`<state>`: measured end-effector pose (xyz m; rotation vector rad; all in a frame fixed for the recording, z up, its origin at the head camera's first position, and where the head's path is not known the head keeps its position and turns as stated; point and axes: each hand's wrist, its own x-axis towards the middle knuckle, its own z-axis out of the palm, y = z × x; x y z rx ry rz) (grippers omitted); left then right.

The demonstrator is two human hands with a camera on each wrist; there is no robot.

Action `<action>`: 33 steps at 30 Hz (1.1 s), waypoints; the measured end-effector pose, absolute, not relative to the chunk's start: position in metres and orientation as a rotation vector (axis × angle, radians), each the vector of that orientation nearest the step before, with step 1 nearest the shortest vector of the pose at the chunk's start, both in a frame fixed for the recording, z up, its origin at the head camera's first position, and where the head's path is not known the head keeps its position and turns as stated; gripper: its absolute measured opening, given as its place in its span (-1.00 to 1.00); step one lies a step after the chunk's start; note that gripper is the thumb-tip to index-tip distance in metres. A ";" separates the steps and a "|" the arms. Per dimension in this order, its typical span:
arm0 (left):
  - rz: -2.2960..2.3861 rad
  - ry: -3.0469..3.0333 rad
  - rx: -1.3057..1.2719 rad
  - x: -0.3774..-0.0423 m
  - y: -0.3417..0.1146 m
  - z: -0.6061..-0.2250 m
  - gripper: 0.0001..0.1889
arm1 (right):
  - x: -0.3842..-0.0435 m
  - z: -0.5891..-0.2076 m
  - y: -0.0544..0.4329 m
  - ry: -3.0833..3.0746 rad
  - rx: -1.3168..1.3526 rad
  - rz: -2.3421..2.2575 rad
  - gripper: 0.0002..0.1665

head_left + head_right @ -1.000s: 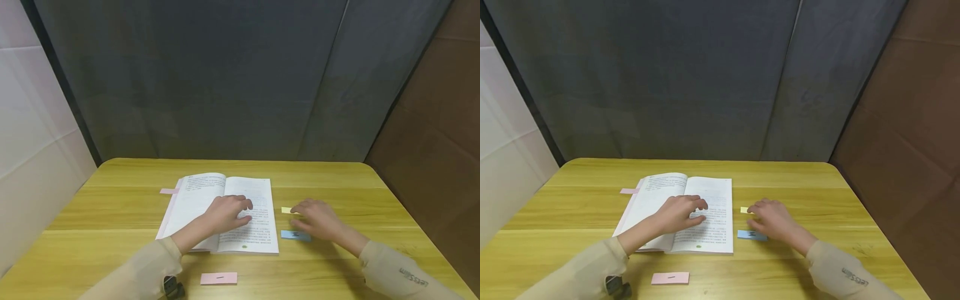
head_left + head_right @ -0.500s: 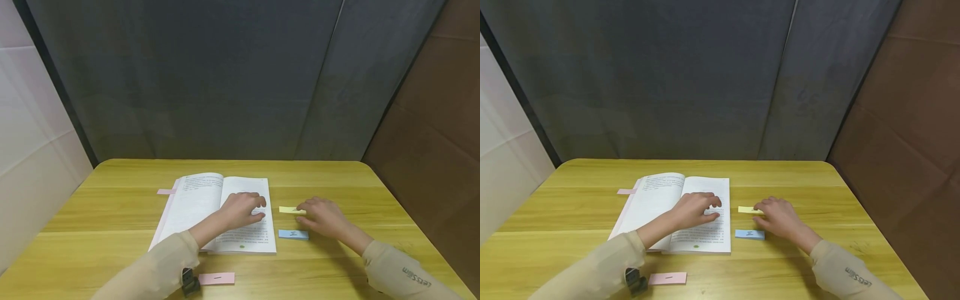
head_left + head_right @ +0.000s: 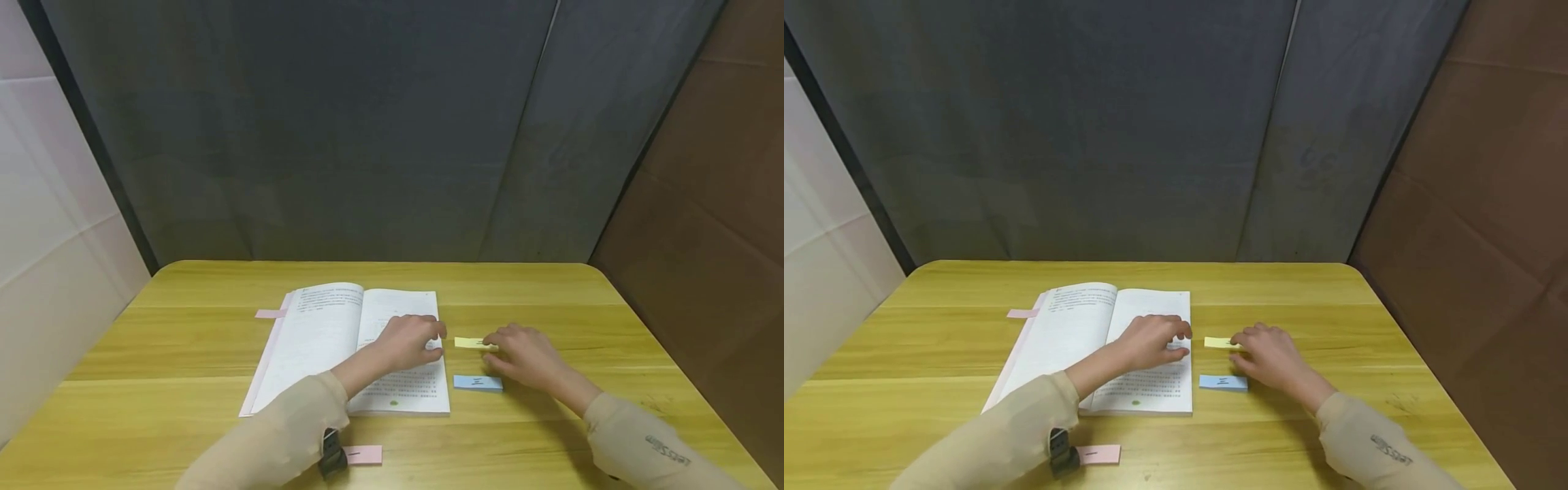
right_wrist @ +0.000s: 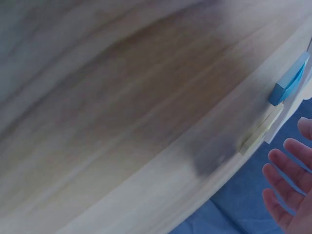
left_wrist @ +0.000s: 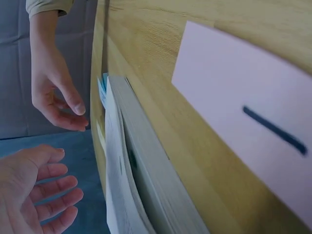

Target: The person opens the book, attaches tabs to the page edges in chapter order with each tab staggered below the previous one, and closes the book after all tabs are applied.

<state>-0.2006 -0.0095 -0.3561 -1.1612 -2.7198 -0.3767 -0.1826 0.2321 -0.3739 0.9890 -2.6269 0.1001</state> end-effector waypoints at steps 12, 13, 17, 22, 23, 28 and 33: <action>-0.321 -2.785 -1.165 -0.207 0.007 -0.360 -0.75 | -0.189 -0.376 0.230 -2.679 0.946 0.101 -0.75; -0.311 -2.788 -1.164 -0.208 0.009 -0.361 -0.75 | -0.189 -0.376 0.230 -2.679 0.944 0.099 -0.75; -0.280 -2.802 -1.159 -0.211 0.014 -0.364 -0.73 | -0.190 -0.377 0.230 -2.675 0.938 0.094 -0.73; -0.258 -2.805 -1.147 -0.214 0.020 -0.366 -0.71 | -0.194 -0.378 0.231 -2.695 0.908 0.088 -0.72; -0.254 -2.804 -1.144 -0.215 0.021 -0.367 -0.71 | -0.194 -0.378 0.231 -2.701 0.902 0.088 -0.72; -0.226 -2.800 -1.133 -0.219 0.025 -0.371 -0.70 | -0.196 -0.379 0.232 -2.718 0.889 0.084 -0.74; -0.176 -2.821 -1.095 -0.223 0.028 -0.378 -0.67 | -0.198 -0.381 0.232 -2.739 0.878 0.059 -0.74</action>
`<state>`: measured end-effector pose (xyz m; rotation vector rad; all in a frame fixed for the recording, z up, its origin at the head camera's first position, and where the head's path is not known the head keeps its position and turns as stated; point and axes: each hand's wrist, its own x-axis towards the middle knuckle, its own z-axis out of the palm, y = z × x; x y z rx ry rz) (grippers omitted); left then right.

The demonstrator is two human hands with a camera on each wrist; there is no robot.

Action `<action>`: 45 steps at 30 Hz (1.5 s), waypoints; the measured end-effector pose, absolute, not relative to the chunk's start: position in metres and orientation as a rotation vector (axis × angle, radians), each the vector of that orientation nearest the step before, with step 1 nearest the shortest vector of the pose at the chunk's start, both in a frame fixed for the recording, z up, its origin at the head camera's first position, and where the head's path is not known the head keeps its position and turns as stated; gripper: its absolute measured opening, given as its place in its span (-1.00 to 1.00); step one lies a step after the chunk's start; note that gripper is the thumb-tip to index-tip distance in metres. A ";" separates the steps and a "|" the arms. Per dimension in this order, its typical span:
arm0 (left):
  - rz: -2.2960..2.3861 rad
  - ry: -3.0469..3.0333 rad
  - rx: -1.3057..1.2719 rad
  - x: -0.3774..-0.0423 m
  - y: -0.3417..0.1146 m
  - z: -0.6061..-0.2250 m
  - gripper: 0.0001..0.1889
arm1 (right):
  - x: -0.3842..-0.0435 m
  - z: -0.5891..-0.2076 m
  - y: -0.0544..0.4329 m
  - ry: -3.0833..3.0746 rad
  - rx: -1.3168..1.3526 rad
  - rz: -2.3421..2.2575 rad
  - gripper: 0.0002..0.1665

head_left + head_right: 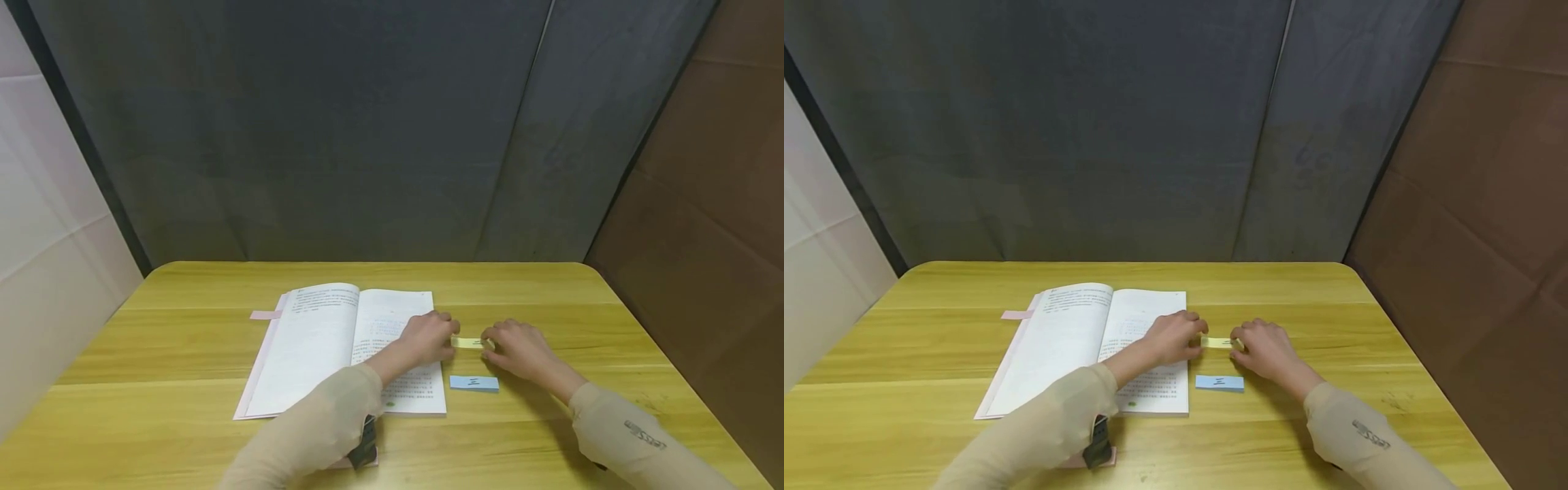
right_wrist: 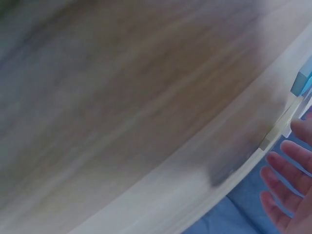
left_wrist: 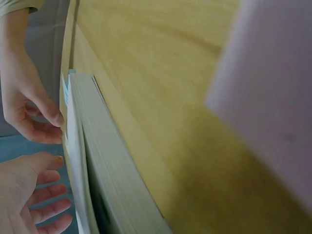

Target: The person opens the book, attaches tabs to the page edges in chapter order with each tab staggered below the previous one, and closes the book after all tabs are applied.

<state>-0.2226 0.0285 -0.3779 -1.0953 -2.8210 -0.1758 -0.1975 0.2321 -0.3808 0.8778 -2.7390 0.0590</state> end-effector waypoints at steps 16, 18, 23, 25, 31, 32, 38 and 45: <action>0.039 -2.867 -1.035 -0.231 0.037 -0.390 -0.66 | -0.205 -0.382 0.229 -2.805 0.866 0.020 -0.73; 0.053 -2.869 -1.037 -0.232 0.038 -0.390 -0.66 | -0.205 -0.382 0.229 -2.812 0.866 0.017 -0.72; 0.057 -2.875 -1.030 -0.233 0.039 -0.390 -0.67 | -0.208 -0.381 0.227 -2.823 0.857 0.020 -0.72; 0.053 -2.876 -1.027 -0.233 0.040 -0.389 -0.68 | -0.208 -0.381 0.226 -2.833 0.851 0.027 -0.73; 0.058 -2.842 -1.050 -0.233 0.041 -0.391 -0.73 | -0.208 -0.380 0.225 -2.875 0.829 0.055 -0.75; 0.059 -2.833 -1.055 -0.233 0.041 -0.391 -0.73 | -0.208 -0.380 0.225 -2.875 0.830 0.056 -0.75; 0.039 -2.798 -1.075 -0.232 0.041 -0.392 -0.78 | -0.208 -0.382 0.227 -2.870 0.841 0.088 -0.74; -0.009 -2.752 -1.109 -0.228 0.039 -0.390 -0.82 | -0.207 -0.385 0.230 -2.855 0.867 0.097 -0.71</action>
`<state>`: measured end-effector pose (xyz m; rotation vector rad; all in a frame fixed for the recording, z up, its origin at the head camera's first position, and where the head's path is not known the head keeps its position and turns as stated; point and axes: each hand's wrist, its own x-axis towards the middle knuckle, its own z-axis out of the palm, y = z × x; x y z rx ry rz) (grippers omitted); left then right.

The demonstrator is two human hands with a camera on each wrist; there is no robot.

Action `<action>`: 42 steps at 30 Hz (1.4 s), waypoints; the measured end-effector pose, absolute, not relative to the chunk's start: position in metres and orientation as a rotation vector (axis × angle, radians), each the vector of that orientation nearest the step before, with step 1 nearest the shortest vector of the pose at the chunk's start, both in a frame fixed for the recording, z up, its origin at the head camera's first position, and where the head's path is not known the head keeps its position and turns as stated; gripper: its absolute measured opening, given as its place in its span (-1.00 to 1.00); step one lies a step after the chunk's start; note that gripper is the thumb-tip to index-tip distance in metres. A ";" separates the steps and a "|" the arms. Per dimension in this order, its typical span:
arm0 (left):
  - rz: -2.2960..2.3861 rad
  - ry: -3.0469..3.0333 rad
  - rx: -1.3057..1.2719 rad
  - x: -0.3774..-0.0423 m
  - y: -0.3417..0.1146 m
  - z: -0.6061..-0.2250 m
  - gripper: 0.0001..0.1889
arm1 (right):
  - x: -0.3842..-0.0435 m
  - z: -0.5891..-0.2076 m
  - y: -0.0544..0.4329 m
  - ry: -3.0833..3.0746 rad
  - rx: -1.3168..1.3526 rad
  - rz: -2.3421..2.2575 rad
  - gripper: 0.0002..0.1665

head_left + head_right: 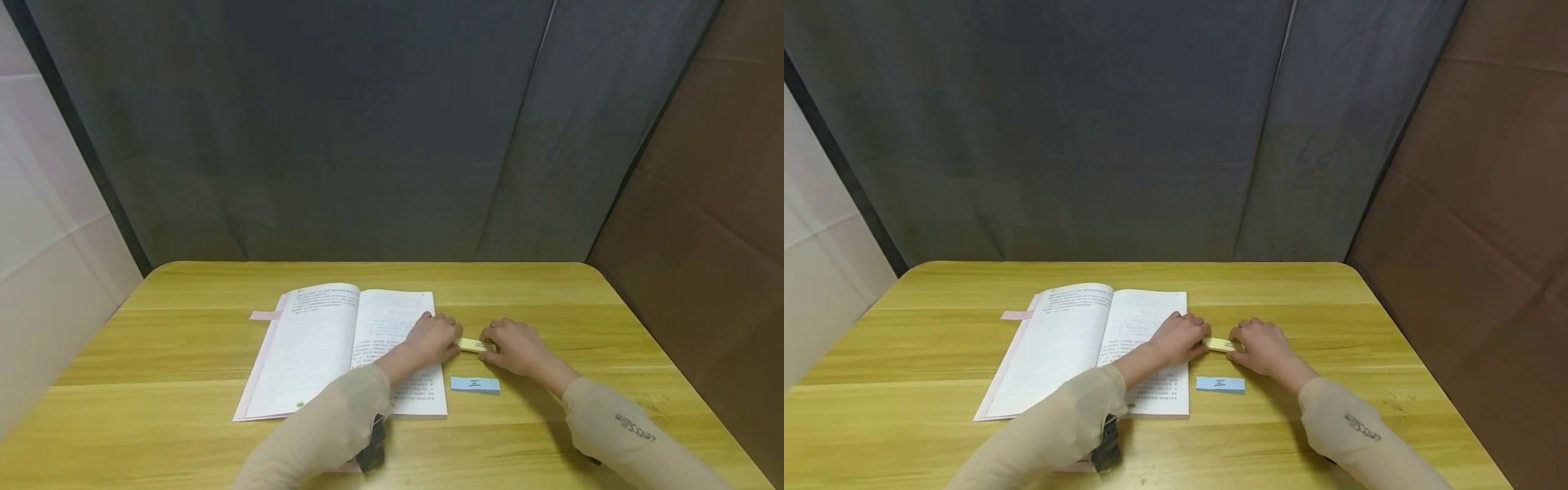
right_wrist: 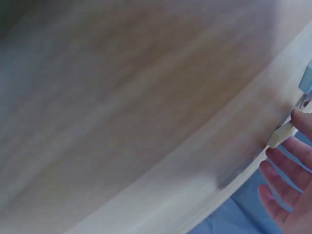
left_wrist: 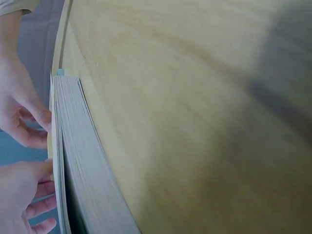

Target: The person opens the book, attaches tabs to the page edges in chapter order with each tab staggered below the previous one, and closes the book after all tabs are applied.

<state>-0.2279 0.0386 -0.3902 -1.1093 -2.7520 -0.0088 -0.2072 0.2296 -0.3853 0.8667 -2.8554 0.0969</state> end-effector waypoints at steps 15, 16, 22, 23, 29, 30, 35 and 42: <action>-0.361 -2.561 -1.192 -0.206 0.000 -0.363 -0.83 | -0.193 -0.356 0.217 -2.678 0.982 0.161 -0.64; -0.388 -2.543 -1.192 -0.204 -0.004 -0.362 -0.82 | -0.191 -0.353 0.215 -2.659 0.997 0.166 -0.64; -0.497 -2.455 -1.181 -0.192 -0.022 -0.354 -0.86 | -0.182 -0.338 0.204 -2.566 1.078 0.186 -0.66; -0.505 -2.447 -1.176 -0.190 -0.024 -0.353 -0.86 | -0.181 -0.336 0.202 -2.554 1.089 0.186 -0.66; -0.558 -2.414 -1.150 -0.178 -0.038 -0.348 -0.86 | -0.172 -0.326 0.191 -2.481 1.145 0.184 -0.67; -0.564 -2.405 -1.147 -0.176 -0.040 -0.348 -0.85 | -0.171 -0.325 0.190 -2.469 1.151 0.186 -0.68; -0.577 -2.385 -1.127 -0.168 -0.052 -0.346 -0.86 | -0.165 -0.322 0.184 -2.438 1.172 0.200 -0.67; -0.632 -2.406 -1.097 -0.156 -0.064 -0.345 -0.85 | -0.158 -0.318 0.175 -2.368 1.221 0.254 -0.66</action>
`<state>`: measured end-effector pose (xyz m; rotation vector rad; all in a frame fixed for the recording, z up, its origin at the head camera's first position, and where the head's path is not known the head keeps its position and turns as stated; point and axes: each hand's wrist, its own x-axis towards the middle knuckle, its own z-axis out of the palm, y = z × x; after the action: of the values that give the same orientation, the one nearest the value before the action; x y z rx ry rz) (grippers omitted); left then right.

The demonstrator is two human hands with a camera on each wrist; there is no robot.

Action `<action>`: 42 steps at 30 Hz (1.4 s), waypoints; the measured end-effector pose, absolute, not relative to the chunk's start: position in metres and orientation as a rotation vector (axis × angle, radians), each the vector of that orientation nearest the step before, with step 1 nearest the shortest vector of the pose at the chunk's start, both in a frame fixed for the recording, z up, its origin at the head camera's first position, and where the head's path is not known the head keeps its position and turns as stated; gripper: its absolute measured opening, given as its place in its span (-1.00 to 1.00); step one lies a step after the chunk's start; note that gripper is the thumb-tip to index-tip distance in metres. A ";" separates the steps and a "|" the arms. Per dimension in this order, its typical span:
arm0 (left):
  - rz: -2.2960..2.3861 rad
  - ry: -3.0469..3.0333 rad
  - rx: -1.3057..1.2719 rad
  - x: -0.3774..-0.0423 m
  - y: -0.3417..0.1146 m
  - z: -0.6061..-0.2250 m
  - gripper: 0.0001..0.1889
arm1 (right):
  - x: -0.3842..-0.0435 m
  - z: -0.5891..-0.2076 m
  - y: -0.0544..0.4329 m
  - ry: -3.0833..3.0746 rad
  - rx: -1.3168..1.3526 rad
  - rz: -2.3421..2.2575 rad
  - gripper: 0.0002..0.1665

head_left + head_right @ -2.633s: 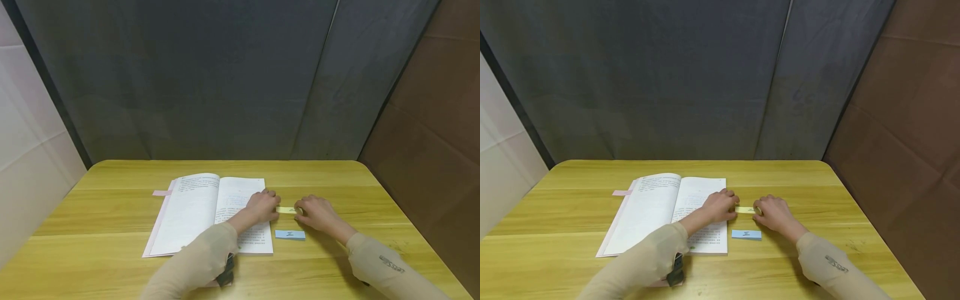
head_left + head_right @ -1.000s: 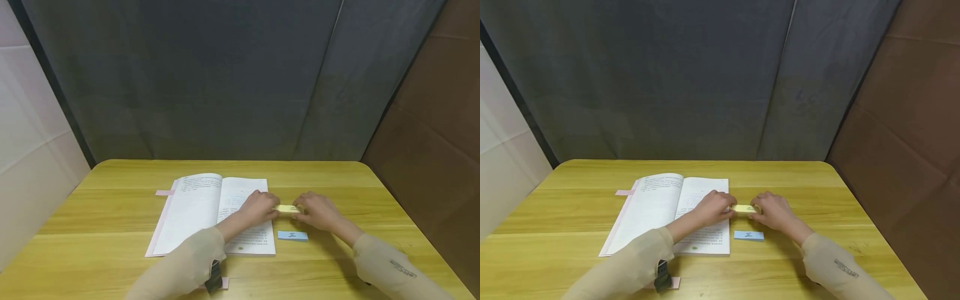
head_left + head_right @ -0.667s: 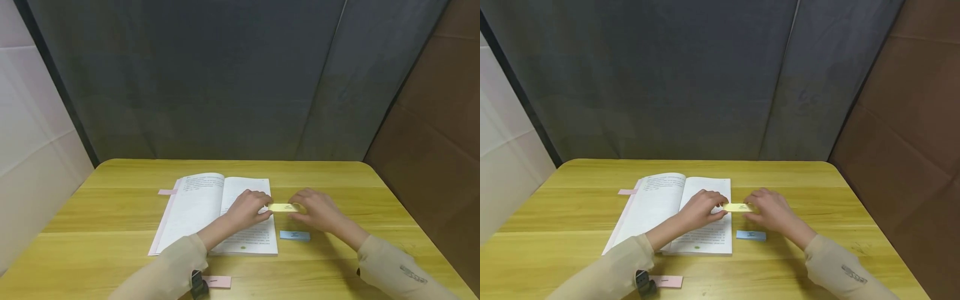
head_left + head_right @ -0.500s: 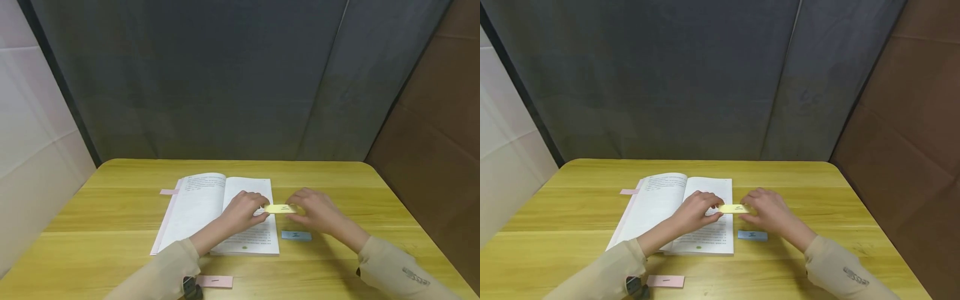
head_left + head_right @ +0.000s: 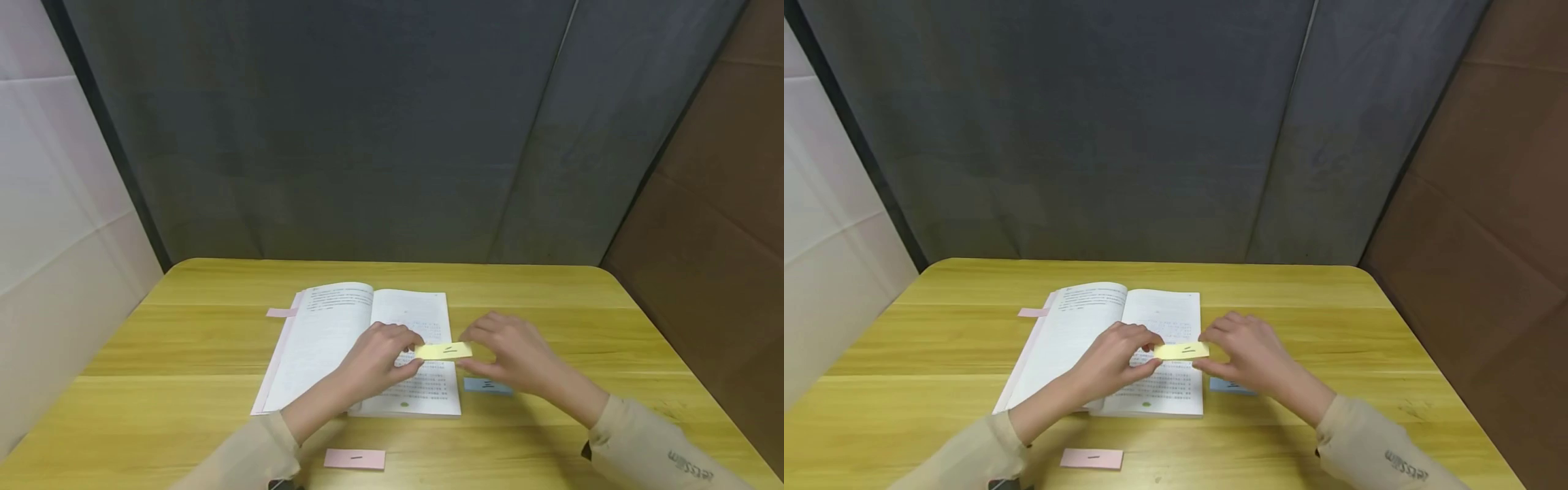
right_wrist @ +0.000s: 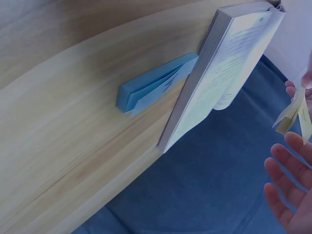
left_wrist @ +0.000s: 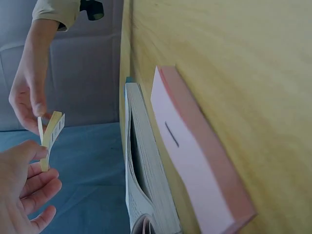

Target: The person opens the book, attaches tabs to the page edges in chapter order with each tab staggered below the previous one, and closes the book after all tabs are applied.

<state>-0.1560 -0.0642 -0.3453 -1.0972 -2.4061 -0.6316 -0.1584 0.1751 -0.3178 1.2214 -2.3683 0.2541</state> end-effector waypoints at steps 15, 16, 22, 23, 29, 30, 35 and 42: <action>-0.676 -2.388 -1.062 -0.150 -0.068 -0.348 -0.83 | -0.154 -0.316 0.158 -2.265 1.203 0.314 -0.85; -0.677 -2.388 -1.061 -0.150 -0.068 -0.349 -0.83 | -0.154 -0.317 0.157 -2.268 1.199 0.315 -0.85; -0.685 -2.393 -1.055 -0.153 -0.068 -0.351 -0.83 | -0.156 -0.320 0.157 -2.293 1.187 0.304 -0.85; -0.685 -2.394 -1.055 -0.153 -0.068 -0.352 -0.83 | -0.156 -0.320 0.157 -2.297 1.185 0.300 -0.85; -0.676 -2.406 -1.055 -0.154 -0.068 -0.354 -0.83 | -0.156 -0.322 0.157 -2.301 1.182 0.288 -0.85; -0.674 -2.407 -1.054 -0.155 -0.068 -0.354 -0.83 | -0.156 -0.322 0.157 -2.300 1.183 0.286 -0.85; -0.671 -2.417 -1.059 -0.155 -0.067 -0.356 -0.83 | -0.155 -0.321 0.156 -2.306 1.189 0.274 -0.84; -0.650 -2.443 -1.074 -0.156 -0.066 -0.358 -0.85 | -0.153 -0.320 0.154 -2.299 1.203 0.289 -0.84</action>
<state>-0.1556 -0.0659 -0.3579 -1.0742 -2.4426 -0.6496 -0.1528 0.1539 -0.3196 1.2026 -2.2988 0.2889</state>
